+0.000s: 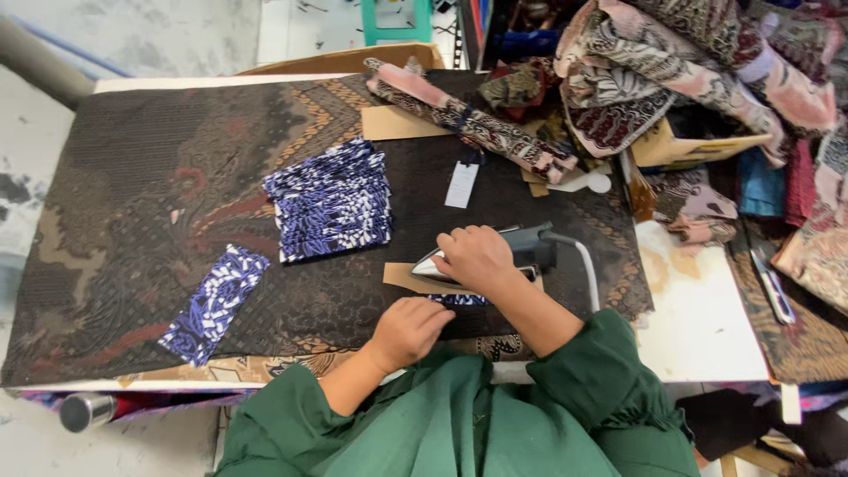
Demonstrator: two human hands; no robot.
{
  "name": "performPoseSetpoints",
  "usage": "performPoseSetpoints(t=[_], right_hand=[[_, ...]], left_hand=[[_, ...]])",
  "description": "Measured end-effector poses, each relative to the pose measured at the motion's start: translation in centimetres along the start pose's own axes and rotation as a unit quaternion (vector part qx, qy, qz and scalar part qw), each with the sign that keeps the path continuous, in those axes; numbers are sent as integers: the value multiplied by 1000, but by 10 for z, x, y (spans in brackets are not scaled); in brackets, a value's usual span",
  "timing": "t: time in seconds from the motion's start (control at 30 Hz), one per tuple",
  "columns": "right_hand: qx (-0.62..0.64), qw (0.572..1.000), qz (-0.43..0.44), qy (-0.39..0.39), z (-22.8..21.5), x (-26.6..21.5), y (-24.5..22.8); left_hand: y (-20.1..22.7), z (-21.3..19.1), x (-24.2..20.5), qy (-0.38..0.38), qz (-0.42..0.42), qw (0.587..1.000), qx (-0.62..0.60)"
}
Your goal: The person irons small rectangular pieces of patterned fabric on a work table. They use a cardboard template to align the fabric, press it with an iron, and then fold the fabric. The person repeats this process for multiple pieces, stacking the finished items.
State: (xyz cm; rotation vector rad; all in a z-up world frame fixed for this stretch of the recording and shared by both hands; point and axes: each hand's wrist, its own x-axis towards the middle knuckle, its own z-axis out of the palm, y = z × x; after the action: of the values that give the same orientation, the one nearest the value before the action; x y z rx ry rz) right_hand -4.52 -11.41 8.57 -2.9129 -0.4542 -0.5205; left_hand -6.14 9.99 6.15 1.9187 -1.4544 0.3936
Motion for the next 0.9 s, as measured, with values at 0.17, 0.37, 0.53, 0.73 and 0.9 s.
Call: performPoseSetpoints(t=[0.17,0.37,0.53,0.73,0.9], right_hand=[[-17,1000,-17,-4,-3,-2,4],[-17,999,-28,16,-12,-7,25],[-43,999,-11,-5,-34,-15,24],[-57,992,-27,106,-42,-103,-12],[-110,982,111,106,-24,-152,-16]], left_hand=[[13,9,-9,-29,35,999,-23],[2,31,-15,-60,-3,996,70],[-8,48,-7,-147,22,981,128],[-15,62,2,-158,35,966,200],[-19,63,6,-125,8,975,182]])
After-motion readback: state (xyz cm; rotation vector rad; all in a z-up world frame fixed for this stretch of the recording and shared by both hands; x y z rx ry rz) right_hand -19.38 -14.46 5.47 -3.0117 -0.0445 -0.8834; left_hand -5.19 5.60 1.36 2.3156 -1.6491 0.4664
